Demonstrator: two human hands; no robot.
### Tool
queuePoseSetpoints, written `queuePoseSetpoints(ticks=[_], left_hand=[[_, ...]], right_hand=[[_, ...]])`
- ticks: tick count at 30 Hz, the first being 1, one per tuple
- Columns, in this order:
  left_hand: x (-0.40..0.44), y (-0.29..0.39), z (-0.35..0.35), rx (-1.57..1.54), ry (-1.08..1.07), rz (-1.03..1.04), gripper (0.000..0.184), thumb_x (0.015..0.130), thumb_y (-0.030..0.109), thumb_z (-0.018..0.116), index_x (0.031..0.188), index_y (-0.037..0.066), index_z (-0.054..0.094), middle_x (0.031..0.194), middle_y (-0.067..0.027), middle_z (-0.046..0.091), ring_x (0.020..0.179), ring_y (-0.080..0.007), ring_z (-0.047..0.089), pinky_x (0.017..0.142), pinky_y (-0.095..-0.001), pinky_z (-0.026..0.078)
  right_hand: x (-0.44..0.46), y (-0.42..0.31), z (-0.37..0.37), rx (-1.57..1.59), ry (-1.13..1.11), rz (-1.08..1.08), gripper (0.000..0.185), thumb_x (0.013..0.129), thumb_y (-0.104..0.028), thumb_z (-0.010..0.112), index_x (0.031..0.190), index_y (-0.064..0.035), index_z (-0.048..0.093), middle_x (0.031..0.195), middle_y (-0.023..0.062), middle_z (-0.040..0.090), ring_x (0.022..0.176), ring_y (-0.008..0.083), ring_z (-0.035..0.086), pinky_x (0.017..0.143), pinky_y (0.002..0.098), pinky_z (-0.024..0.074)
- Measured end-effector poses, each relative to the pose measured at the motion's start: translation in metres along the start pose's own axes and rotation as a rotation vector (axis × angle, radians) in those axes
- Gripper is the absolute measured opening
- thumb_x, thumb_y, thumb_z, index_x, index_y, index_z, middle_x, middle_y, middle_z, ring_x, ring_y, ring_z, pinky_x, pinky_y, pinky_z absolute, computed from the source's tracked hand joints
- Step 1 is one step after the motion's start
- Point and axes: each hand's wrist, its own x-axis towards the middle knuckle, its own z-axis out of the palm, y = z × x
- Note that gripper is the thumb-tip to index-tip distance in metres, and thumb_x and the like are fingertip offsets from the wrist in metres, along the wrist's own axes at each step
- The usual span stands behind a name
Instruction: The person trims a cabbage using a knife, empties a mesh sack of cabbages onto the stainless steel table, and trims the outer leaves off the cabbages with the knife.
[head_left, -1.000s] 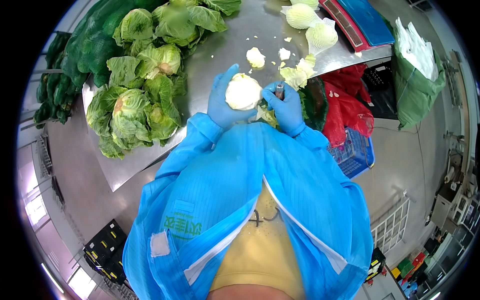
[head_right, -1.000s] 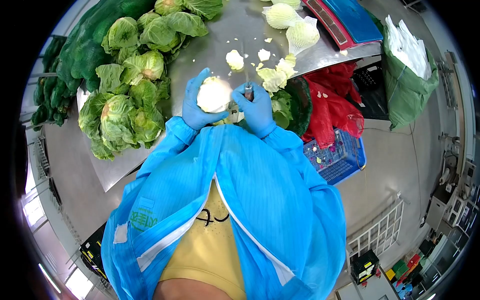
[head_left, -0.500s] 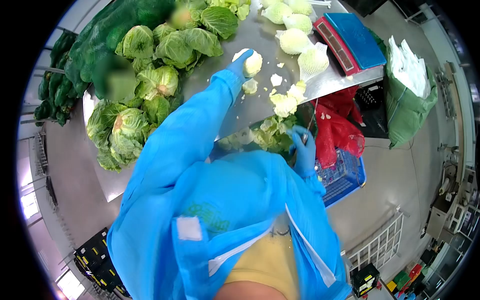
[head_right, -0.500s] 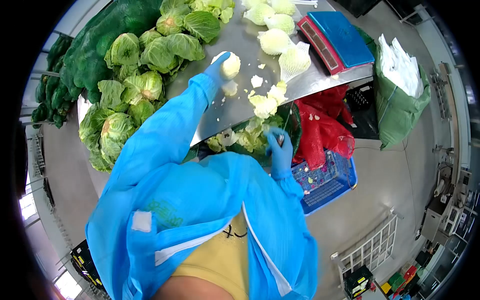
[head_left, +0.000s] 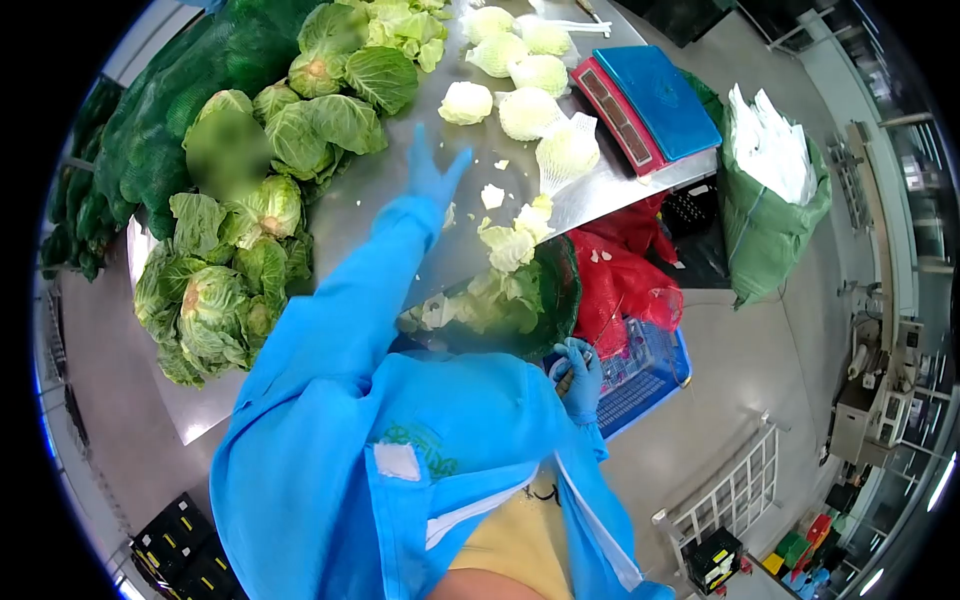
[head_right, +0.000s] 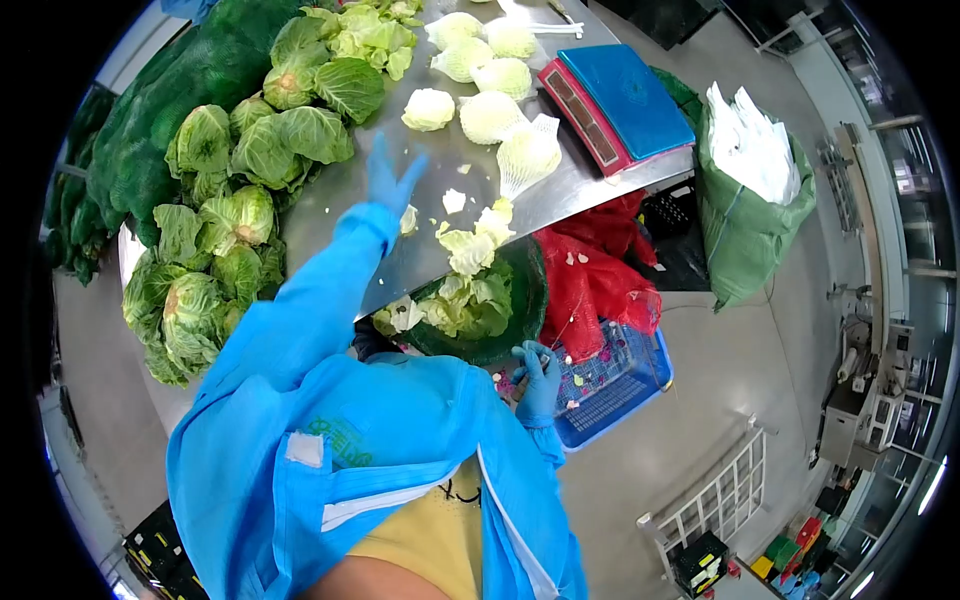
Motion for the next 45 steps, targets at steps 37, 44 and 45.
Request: queuePoseSetpoints(ticks=[37,44,45], left_hand=[[-0.179,0.050,-0.308,0.998,0.682,0.220,0.083,0.063,0.037,0.078,0.130,0.007,0.041,0.124,-0.0215,0.042,0.114,-0.0379,0.040,0.097,-0.0468,0.032],[-0.165,0.006,-0.330,0.825,0.886,-0.129,0.126,0.040,0.046,0.088,0.140,0.013,0.019,0.130,-0.0248,0.031,0.118,-0.0394,0.034,0.100,-0.0480,0.030],[-0.160,0.002,-0.337,0.758,0.861,-0.091,0.123,0.040,0.043,0.088,0.138,0.012,0.022,0.130,-0.0239,0.031,0.118,-0.0388,0.034,0.100,-0.0478,0.031]], right_hand=[[0.020,0.017,0.125,-0.239,-0.376,0.022,0.022,0.076,-0.005,0.065,0.096,-0.0058,0.056,0.075,-0.0005,0.054,0.056,0.0075,0.048,0.052,0.0206,0.0411],[0.015,0.024,0.152,-0.285,-0.470,0.140,0.020,0.075,-0.004,0.065,0.093,-0.0063,0.057,0.072,-0.0006,0.052,0.054,0.0071,0.047,0.050,0.0197,0.0395],[0.013,0.022,0.155,-0.285,-0.492,0.143,0.020,0.075,-0.005,0.065,0.093,-0.0063,0.057,0.071,-0.0005,0.052,0.054,0.0072,0.047,0.050,0.0193,0.0392]])
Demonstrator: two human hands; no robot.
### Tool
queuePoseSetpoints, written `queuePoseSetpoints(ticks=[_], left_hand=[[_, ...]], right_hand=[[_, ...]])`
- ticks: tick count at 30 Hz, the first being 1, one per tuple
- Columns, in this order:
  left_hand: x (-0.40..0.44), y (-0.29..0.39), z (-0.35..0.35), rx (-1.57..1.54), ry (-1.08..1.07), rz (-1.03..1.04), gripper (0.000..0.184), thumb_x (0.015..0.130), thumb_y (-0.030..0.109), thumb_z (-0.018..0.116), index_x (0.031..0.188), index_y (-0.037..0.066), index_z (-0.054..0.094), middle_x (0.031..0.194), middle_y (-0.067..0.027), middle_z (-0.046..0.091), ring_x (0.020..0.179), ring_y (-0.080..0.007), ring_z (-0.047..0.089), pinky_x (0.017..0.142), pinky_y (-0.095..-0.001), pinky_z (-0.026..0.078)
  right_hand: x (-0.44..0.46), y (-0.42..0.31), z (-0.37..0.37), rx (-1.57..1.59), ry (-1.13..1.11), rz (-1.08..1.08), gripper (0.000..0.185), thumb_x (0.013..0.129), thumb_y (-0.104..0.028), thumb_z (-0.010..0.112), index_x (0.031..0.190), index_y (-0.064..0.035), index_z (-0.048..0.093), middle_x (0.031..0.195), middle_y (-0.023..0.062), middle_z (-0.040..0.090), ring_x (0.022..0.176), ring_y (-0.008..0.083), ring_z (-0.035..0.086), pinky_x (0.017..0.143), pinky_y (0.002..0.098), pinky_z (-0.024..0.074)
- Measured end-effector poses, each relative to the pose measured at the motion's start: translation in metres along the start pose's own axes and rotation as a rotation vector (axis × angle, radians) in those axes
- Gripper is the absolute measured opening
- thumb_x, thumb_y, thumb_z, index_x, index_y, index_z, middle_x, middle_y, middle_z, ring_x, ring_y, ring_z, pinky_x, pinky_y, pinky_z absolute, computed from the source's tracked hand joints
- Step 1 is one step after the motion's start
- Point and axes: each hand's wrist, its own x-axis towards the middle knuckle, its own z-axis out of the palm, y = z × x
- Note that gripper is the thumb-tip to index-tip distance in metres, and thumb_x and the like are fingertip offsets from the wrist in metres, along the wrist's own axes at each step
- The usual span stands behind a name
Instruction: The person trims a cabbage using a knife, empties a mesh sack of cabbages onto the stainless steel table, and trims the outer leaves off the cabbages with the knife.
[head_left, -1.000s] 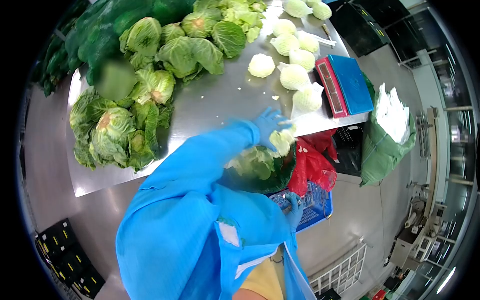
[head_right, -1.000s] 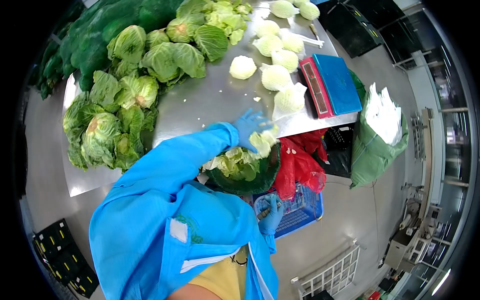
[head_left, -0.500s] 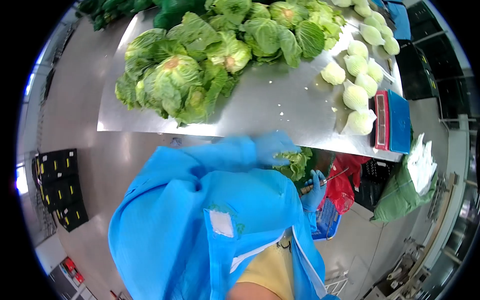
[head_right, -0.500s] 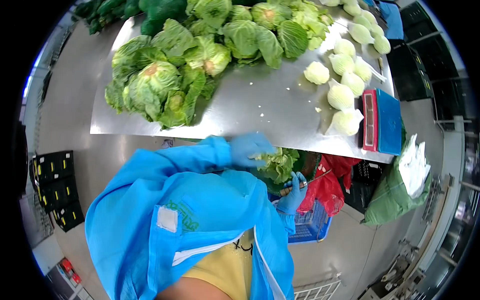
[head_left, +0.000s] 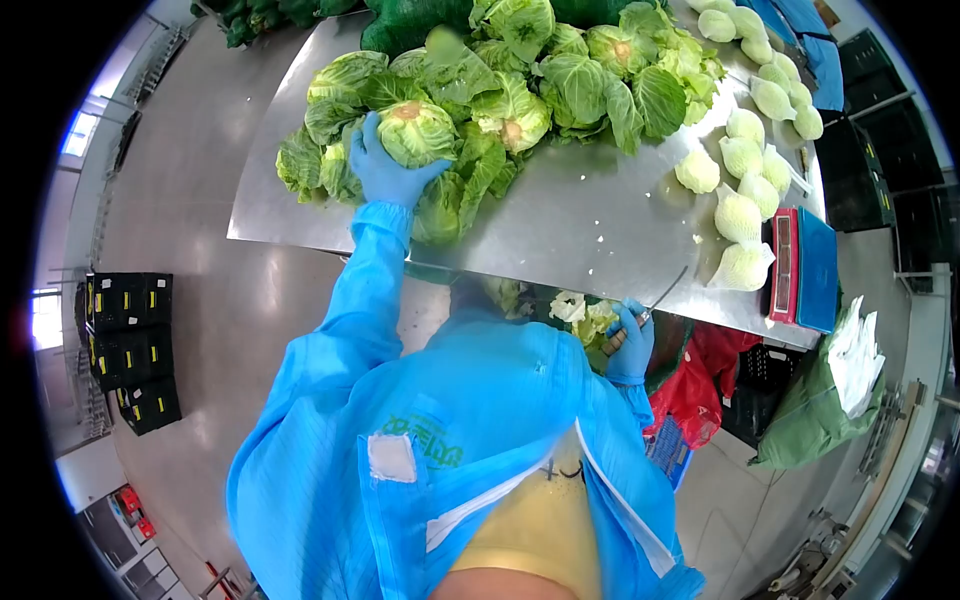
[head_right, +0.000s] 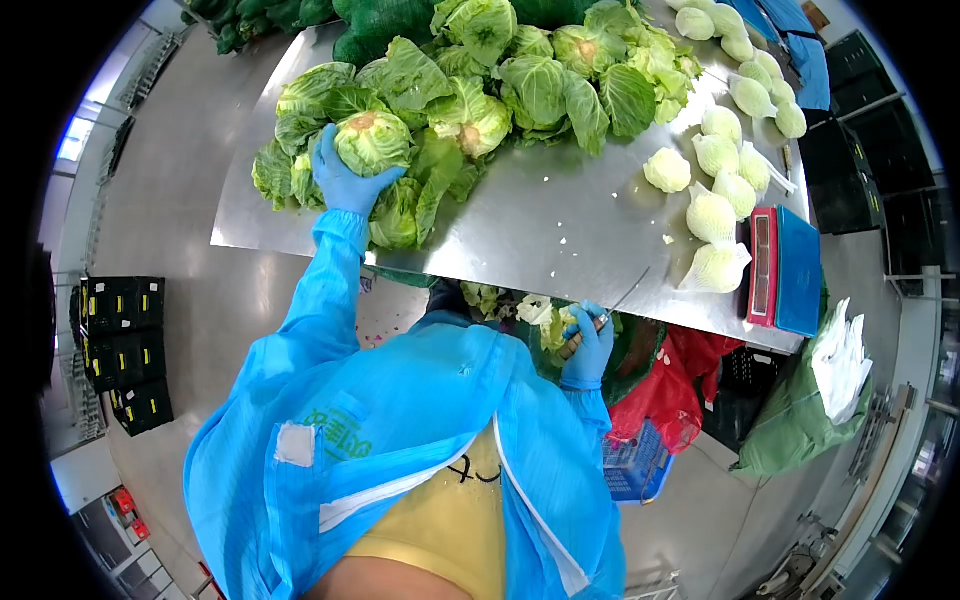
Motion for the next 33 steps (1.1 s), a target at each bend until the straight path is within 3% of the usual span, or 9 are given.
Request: queuePoseSetpoints(ticks=[3,6,8,15,18,21,26,30,33], left_hand=[[0.008,-0.006,0.006,-0.082,-0.012,-0.019,0.115,0.038,0.034,0.090,0.133,0.009,0.029,0.125,-0.0208,0.039,0.114,-0.0358,0.040,0.097,-0.0469,0.036],[0.017,-0.010,0.008,-0.603,0.034,-0.071,0.092,0.046,0.016,0.090,0.121,0.003,0.038,0.113,-0.0117,0.048,0.102,-0.0218,0.051,0.087,-0.0343,0.047],[0.020,-0.005,0.006,-0.684,0.049,-0.147,0.083,0.052,0.016,0.089,0.116,0.002,0.039,0.114,-0.0117,0.047,0.102,-0.0212,0.050,0.090,-0.0333,0.045],[0.034,0.001,0.010,-0.324,-0.044,-0.016,0.099,0.047,0.022,0.090,0.126,0.001,0.035,0.125,-0.0170,0.037,0.109,-0.0268,0.046,0.095,-0.0376,0.041],[0.027,0.030,-0.002,0.004,-0.082,-0.106,0.116,0.045,0.036,0.088,0.137,0.007,0.025,0.126,-0.0247,0.034,0.113,-0.0388,0.041,0.098,-0.0442,0.036],[0.038,0.012,0.004,-0.118,-0.155,-0.107,0.116,0.044,0.035,0.088,0.138,0.008,0.025,0.126,-0.0249,0.033,0.112,-0.0386,0.042,0.097,-0.0438,0.038],[0.038,-0.010,0.016,-0.331,-0.024,0.026,0.102,0.043,0.026,0.089,0.126,-0.005,0.039,0.124,-0.0202,0.043,0.111,-0.0294,0.047,0.096,-0.0379,0.039],[0.035,-0.021,0.024,-0.551,-0.020,0.066,0.102,0.044,0.023,0.089,0.127,-0.004,0.036,0.123,-0.0183,0.043,0.110,-0.0284,0.047,0.097,-0.0376,0.039],[0.032,-0.019,0.026,-0.766,0.009,-0.046,0.100,0.045,0.018,0.089,0.128,-0.001,0.035,0.124,-0.0169,0.041,0.111,-0.0279,0.045,0.097,-0.0379,0.038]], right_hand=[[-0.003,0.000,0.006,0.017,-0.003,-0.007,0.020,0.075,-0.006,0.066,0.092,-0.0061,0.057,0.072,-0.0003,0.053,0.054,0.0074,0.048,0.050,0.0197,0.0390],[-0.007,0.001,0.009,0.008,0.009,-0.108,0.020,0.074,-0.006,0.066,0.091,-0.0052,0.056,0.074,0.0002,0.053,0.055,0.0080,0.047,0.050,0.0207,0.0385],[-0.013,0.001,0.001,-0.002,0.025,-0.136,0.020,0.074,-0.007,0.067,0.090,-0.0045,0.055,0.074,0.0004,0.053,0.055,0.0088,0.047,0.049,0.0214,0.0382],[-0.008,0.004,-0.005,-0.044,0.008,-0.172,0.019,0.075,-0.008,0.065,0.091,-0.0036,0.056,0.080,0.0027,0.056,0.055,0.0096,0.048,0.050,0.0235,0.0402],[-0.005,0.008,-0.006,-0.049,-0.012,-0.186,0.018,0.077,-0.008,0.064,0.093,-0.0038,0.056,0.078,0.0045,0.060,0.056,0.0096,0.049,0.051,0.0232,0.0409],[-0.004,0.012,-0.003,-0.035,-0.032,-0.176,0.018,0.078,-0.008,0.063,0.095,-0.0043,0.056,0.080,0.0066,0.063,0.056,0.0096,0.049,0.051,0.0234,0.0413],[-0.011,0.000,0.006,0.034,-0.015,-0.198,0.018,0.078,-0.008,0.062,0.095,-0.0038,0.056,0.081,0.0064,0.062,0.056,0.0098,0.049,0.050,0.0236,0.0411],[-0.015,0.002,-0.003,0.069,0.042,-0.224,0.019,0.077,-0.007,0.062,0.094,-0.0033,0.056,0.079,0.0049,0.061,0.056,0.0098,0.049,0.050,0.0235,0.0403],[-0.013,0.014,-0.014,0.075,0.092,-0.257,0.019,0.076,-0.007,0.063,0.093,-0.0039,0.056,0.079,0.0046,0.061,0.055,0.0097,0.048,0.049,0.0234,0.0399]])
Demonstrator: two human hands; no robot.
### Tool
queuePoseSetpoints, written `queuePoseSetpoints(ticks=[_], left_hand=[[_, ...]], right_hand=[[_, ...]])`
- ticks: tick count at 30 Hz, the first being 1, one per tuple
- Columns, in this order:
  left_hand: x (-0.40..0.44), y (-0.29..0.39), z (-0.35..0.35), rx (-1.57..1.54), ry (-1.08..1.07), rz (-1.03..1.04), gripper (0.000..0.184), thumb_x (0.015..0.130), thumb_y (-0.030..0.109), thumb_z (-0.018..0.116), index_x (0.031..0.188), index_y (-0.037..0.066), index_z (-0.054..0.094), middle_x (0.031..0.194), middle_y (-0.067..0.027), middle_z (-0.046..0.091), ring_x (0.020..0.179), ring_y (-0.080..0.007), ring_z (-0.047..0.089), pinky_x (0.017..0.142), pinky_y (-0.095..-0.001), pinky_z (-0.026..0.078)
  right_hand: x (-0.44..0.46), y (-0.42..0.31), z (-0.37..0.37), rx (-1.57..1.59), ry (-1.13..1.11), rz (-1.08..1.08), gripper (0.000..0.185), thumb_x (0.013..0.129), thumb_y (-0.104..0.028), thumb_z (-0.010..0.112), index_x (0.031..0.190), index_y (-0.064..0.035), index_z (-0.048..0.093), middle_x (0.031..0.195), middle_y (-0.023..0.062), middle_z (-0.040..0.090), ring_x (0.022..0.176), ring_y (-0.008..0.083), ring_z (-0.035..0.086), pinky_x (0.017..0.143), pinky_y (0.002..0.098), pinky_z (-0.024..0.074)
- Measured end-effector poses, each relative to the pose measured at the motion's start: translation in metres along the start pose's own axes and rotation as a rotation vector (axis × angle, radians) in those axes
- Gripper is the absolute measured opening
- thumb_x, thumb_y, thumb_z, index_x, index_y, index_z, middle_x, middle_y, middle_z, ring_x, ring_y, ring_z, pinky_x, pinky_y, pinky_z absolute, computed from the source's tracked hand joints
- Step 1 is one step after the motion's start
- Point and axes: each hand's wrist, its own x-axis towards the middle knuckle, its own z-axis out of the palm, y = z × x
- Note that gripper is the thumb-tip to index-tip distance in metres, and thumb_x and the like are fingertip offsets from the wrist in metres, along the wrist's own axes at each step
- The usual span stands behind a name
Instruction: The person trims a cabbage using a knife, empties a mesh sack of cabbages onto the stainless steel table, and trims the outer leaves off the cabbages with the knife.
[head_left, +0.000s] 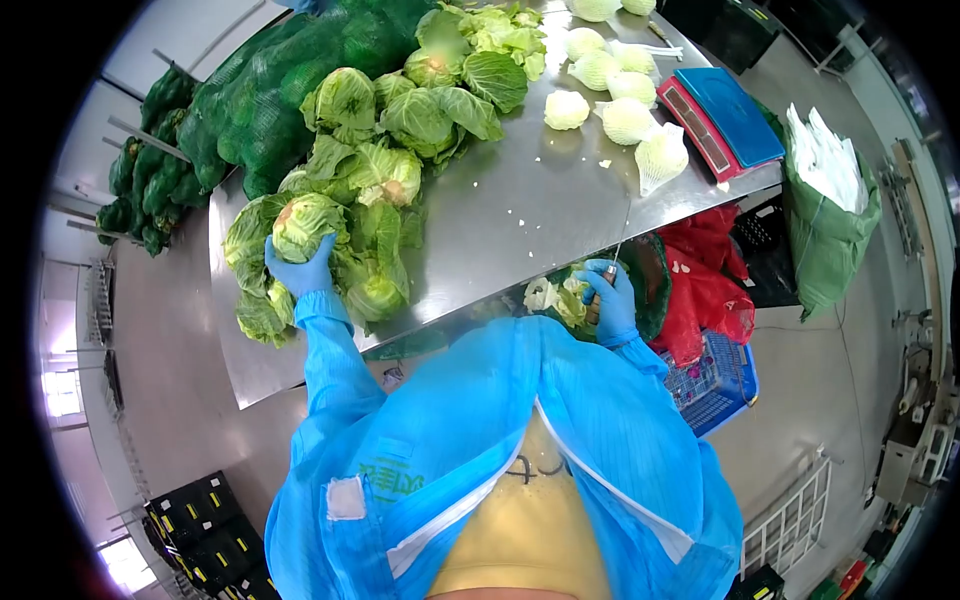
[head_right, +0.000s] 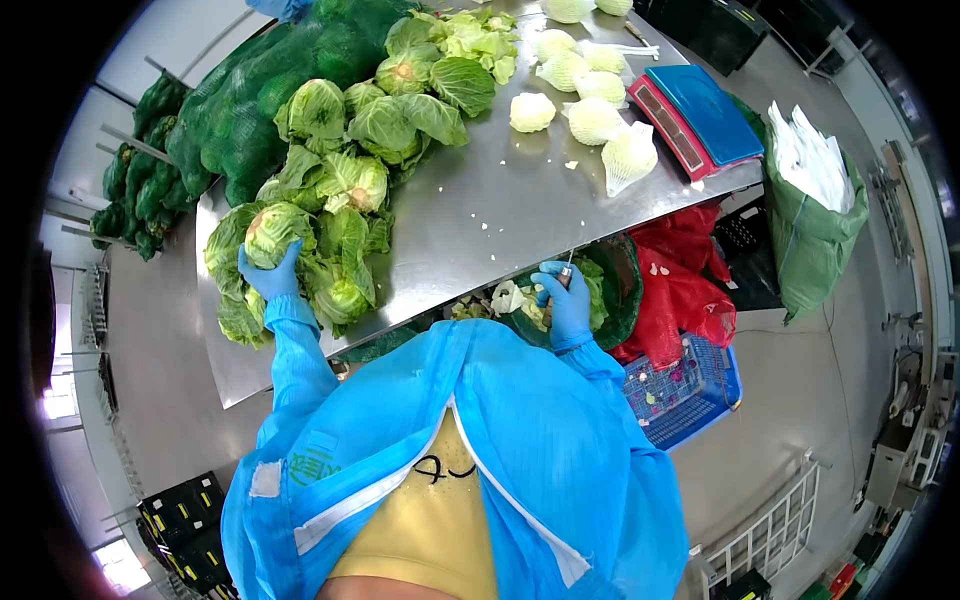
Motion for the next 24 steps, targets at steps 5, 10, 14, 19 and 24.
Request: queuePoseSetpoints(ticks=[5,10,14,19,24], left_hand=[[-0.001,0.019,0.002,0.083,0.001,0.020,0.098,0.050,0.004,0.085,0.131,0.004,0.029,0.128,-0.0157,0.037,0.114,-0.0254,0.043,0.098,-0.0354,0.038],[0.006,0.071,-0.011,-0.357,-0.197,-0.147,0.086,0.063,-0.001,0.071,0.135,0.006,0.024,0.127,-0.0142,0.041,0.110,-0.0280,0.048,0.093,-0.0385,0.044],[-0.027,0.106,0.000,-0.807,-0.446,-0.936,0.065,0.067,0.007,0.066,0.127,0.005,0.044,0.121,-0.0139,0.052,0.108,-0.0290,0.053,0.090,-0.0413,0.047],[-0.087,0.119,0.065,-0.718,-0.825,-1.281,0.056,0.083,0.033,0.058,0.130,0.008,0.042,0.124,-0.0140,0.052,0.109,-0.0294,0.053,0.093,-0.0418,0.045],[-0.114,0.085,0.109,-0.702,-1.093,-1.600,0.056,0.087,0.039,0.052,0.132,0.008,0.042,0.125,-0.0134,0.052,0.110,-0.0274,0.054,0.095,-0.0412,0.044]], right_hand=[[-0.004,0.000,-0.005,-0.032,0.073,0.050,0.019,0.075,-0.008,0.065,0.091,-0.0048,0.055,0.078,0.0033,0.059,0.054,0.0093,0.047,0.048,0.0233,0.0393],[-0.006,-0.007,0.011,-0.033,0.000,-0.039,0.024,0.082,-0.012,0.061,0.104,-0.0048,0.054,0.077,0.0016,0.056,0.061,0.0077,0.048,0.053,0.0215,0.0395],[-0.001,-0.025,0.037,-0.074,-0.189,-0.058,0.042,0.088,-0.015,0.056,0.128,-0.0063,0.046,0.089,0.0018,0.056,0.067,0.0064,0.045,0.059,0.0190,0.0371],[0.005,-0.046,0.068,-0.046,-0.299,-0.076,0.052,0.086,-0.017,0.060,0.134,-0.0097,0.041,0.113,0.0041,0.051,0.074,0.0061,0.043,0.065,0.0201,0.0376],[0.025,-0.005,0.068,-0.697,-0.348,-0.659,0.081,0.064,-0.032,0.078,0.134,-0.0147,0.042,0.119,0.0091,0.051,0.089,0.0194,0.050,0.081,0.0302,0.0410]])
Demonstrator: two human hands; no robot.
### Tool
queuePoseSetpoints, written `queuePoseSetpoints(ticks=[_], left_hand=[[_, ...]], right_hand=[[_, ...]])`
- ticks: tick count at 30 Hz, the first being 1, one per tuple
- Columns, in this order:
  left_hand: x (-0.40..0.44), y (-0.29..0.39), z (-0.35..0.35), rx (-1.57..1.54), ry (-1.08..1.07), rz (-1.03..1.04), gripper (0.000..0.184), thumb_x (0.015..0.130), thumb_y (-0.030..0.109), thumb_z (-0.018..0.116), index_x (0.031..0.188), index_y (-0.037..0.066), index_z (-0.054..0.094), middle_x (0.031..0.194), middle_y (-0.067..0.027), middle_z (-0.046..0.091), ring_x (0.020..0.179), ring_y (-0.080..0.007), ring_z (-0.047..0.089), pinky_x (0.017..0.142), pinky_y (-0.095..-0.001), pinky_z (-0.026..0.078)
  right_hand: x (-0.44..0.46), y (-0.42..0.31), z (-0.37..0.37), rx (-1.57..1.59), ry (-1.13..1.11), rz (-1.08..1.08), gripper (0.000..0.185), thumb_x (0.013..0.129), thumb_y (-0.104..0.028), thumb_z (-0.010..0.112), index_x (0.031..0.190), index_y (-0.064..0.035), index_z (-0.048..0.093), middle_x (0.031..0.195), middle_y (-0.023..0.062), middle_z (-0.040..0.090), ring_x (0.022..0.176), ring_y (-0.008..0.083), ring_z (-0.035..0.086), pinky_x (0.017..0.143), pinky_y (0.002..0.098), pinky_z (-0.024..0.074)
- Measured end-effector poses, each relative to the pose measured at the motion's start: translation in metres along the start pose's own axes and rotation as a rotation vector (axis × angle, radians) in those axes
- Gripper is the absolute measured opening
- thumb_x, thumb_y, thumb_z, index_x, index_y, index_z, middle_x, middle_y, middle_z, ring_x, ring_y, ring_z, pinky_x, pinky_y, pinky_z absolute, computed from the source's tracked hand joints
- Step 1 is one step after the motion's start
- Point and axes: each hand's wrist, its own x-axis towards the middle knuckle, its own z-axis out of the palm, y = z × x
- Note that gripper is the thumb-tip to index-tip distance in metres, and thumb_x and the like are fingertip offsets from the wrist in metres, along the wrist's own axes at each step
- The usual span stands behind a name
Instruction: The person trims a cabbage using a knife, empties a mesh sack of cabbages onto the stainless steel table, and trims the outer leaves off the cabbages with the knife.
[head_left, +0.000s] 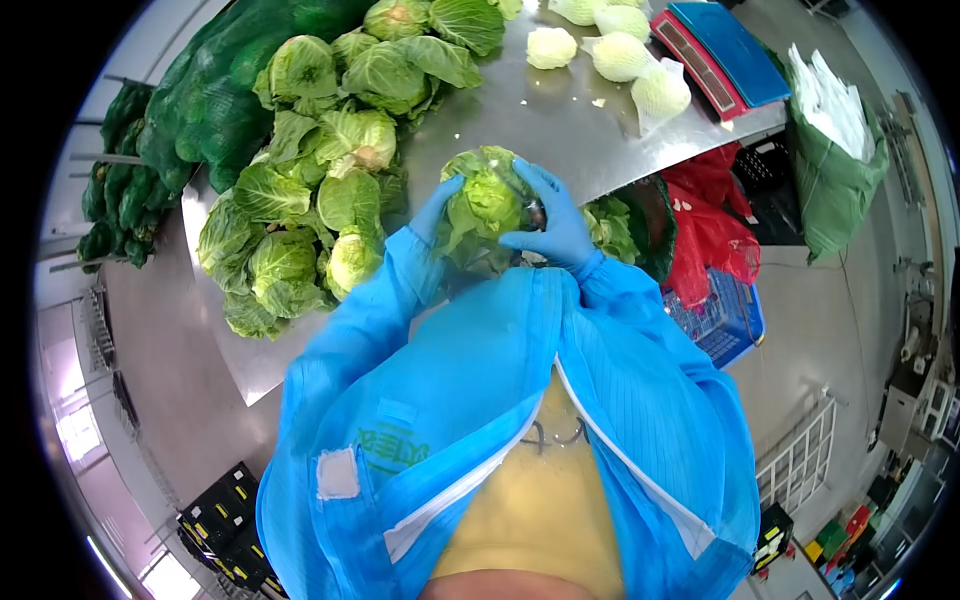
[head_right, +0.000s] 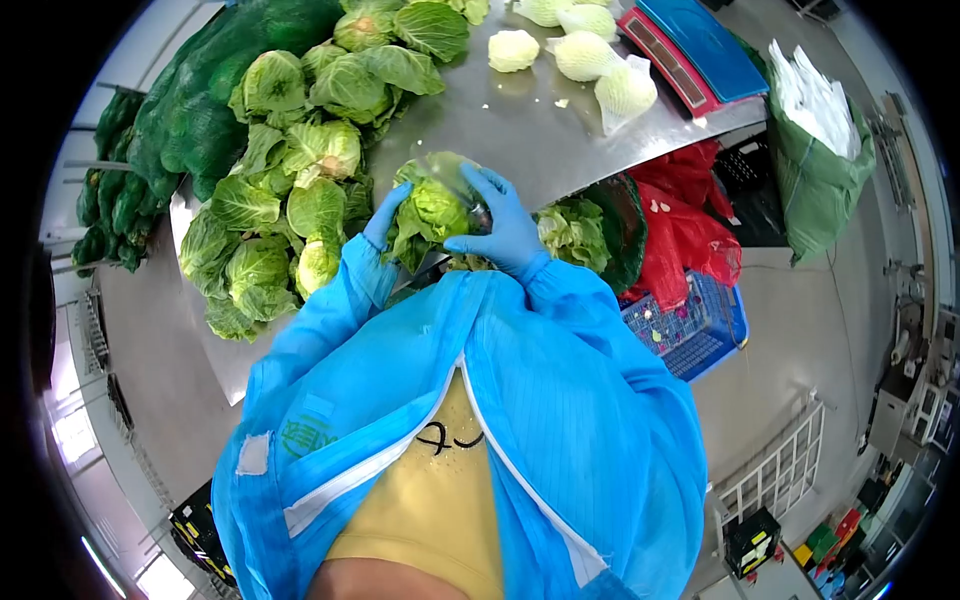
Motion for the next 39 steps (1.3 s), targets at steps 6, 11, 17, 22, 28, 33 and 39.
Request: queuePoseSetpoints(ticks=[6,11,17,22,28,33,39], left_hand=[[0.035,0.010,0.006,0.314,0.081,-0.236,0.052,0.082,0.037,0.061,0.124,0.007,0.051,0.120,-0.0115,0.057,0.105,-0.0246,0.058,0.089,-0.0365,0.048],[0.083,0.027,-0.034,1.281,0.269,0.285,0.066,0.076,0.041,0.068,0.125,0.002,0.048,0.121,-0.0133,0.054,0.111,-0.0255,0.052,0.096,-0.0331,0.039],[0.019,0.018,0.006,1.732,0.476,1.272,0.038,0.077,0.030,0.069,0.104,0.004,0.060,0.099,-0.0144,0.061,0.094,-0.0293,0.057,0.083,-0.0370,0.045],[0.010,-0.010,0.012,2.035,0.558,1.035,0.051,0.065,0.033,0.077,0.105,0.009,0.058,0.098,-0.0126,0.055,0.093,-0.0290,0.052,0.078,-0.0370,0.044],[0.042,0.039,0.017,2.168,0.623,0.601,0.104,0.042,0.048,0.085,0.130,0.015,0.043,0.108,-0.0175,0.046,0.103,-0.0343,0.044,0.091,-0.0419,0.038],[0.057,0.048,-0.008,2.166,0.525,0.587,0.110,0.037,0.049,0.086,0.129,0.009,0.041,0.112,-0.0177,0.045,0.106,-0.0367,0.043,0.096,-0.0438,0.036],[0.057,0.016,-0.003,1.959,0.640,0.682,0.107,0.046,0.053,0.082,0.128,0.002,0.036,0.119,-0.0216,0.043,0.110,-0.0373,0.045,0.095,-0.0437,0.039]], right_hand=[[-0.024,0.051,-0.005,0.345,0.210,0.379,0.044,0.070,-0.022,0.075,0.109,-0.0070,0.062,0.087,0.0068,0.063,0.077,0.0156,0.056,0.072,0.0277,0.0455],[-0.030,0.055,-0.006,0.161,0.364,0.528,0.023,0.075,-0.014,0.071,0.093,-0.0024,0.061,0.070,-0.0014,0.057,0.062,0.0072,0.049,0.055,0.0263,0.0423],[-0.011,0.017,-0.027,0.591,0.465,0.633,0.023,0.076,-0.014,0.070,0.092,-0.0011,0.060,0.071,-0.0046,0.052,0.062,0.0048,0.043,0.054,0.0224,0.0375],[-0.010,0.004,-0.034,0.509,0.377,0.499,0.025,0.076,-0.014,0.070,0.094,-0.0006,0.061,0.072,-0.0027,0.055,0.063,0.0051,0.045,0.056,0.0225,0.0395],[-0.027,0.078,-0.051,0.338,0.331,0.452,0.024,0.075,-0.015,0.070,0.092,0.0003,0.061,0.074,0.0001,0.058,0.066,0.0064,0.049,0.061,0.0242,0.0421],[-0.066,0.140,-0.087,0.101,0.321,0.681,0.034,0.073,-0.022,0.070,0.098,-0.0019,0.060,0.086,0.0090,0.062,0.076,0.0163,0.059,0.069,0.0309,0.0466],[-0.069,0.090,-0.073,-0.423,0.385,0.607,0.044,0.077,-0.034,0.067,0.106,-0.0047,0.051,0.112,0.0186,0.051,0.095,0.0317,0.057,0.078,0.0399,0.0457]])
